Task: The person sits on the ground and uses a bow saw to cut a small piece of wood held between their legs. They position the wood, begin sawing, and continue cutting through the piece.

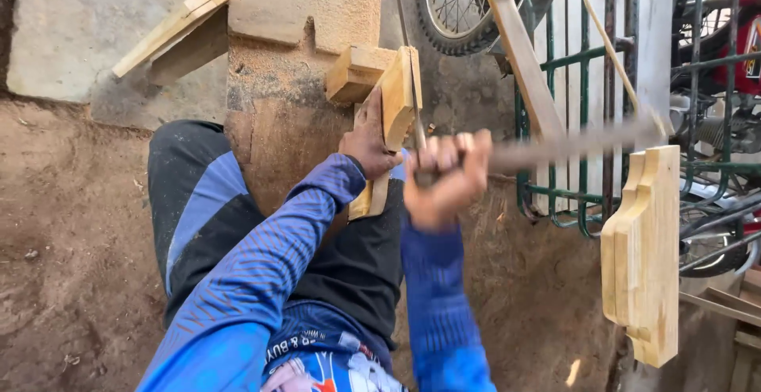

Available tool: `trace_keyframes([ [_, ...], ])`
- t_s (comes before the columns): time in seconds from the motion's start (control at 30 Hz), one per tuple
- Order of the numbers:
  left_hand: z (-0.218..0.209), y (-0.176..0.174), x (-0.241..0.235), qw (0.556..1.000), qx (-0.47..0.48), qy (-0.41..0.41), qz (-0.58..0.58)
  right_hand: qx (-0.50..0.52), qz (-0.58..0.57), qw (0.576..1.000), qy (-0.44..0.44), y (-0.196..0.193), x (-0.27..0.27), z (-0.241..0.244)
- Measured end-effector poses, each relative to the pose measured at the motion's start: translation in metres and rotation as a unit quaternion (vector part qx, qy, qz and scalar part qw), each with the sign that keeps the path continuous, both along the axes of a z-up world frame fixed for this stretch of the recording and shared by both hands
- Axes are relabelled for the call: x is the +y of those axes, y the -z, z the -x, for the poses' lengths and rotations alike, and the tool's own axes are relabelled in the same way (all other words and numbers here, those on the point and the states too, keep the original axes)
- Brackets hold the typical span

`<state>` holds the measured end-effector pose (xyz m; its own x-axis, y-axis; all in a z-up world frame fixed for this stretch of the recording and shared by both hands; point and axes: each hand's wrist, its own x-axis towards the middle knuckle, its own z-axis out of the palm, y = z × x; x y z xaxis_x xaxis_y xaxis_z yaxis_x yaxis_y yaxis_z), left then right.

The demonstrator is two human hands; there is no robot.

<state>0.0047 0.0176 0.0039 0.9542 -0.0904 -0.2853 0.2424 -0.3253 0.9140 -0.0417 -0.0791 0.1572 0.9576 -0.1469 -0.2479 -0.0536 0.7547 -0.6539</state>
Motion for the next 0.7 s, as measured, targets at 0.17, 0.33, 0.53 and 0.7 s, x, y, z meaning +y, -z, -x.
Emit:
trace_keyframes([
  [0.17,0.001,0.016,-0.007,0.993,-0.097,-0.062,0.013,0.031,0.039,0.999,0.012,0.021,0.004,-0.054],
  [0.33,0.003,0.005,-0.002,0.997,-0.056,-0.053,0.005,-0.023,0.015,0.999,-0.02,-0.025,-0.005,0.046],
  [0.53,-0.002,0.041,-0.021,0.997,-0.064,-0.019,-0.043,-0.032,-0.043,0.998,0.012,-0.015,-0.088,0.192],
  [0.7,-0.009,0.075,-0.027,0.971,-0.185,-0.009,-0.149,-0.101,-0.014,0.992,-0.08,0.064,-0.06,0.025],
])
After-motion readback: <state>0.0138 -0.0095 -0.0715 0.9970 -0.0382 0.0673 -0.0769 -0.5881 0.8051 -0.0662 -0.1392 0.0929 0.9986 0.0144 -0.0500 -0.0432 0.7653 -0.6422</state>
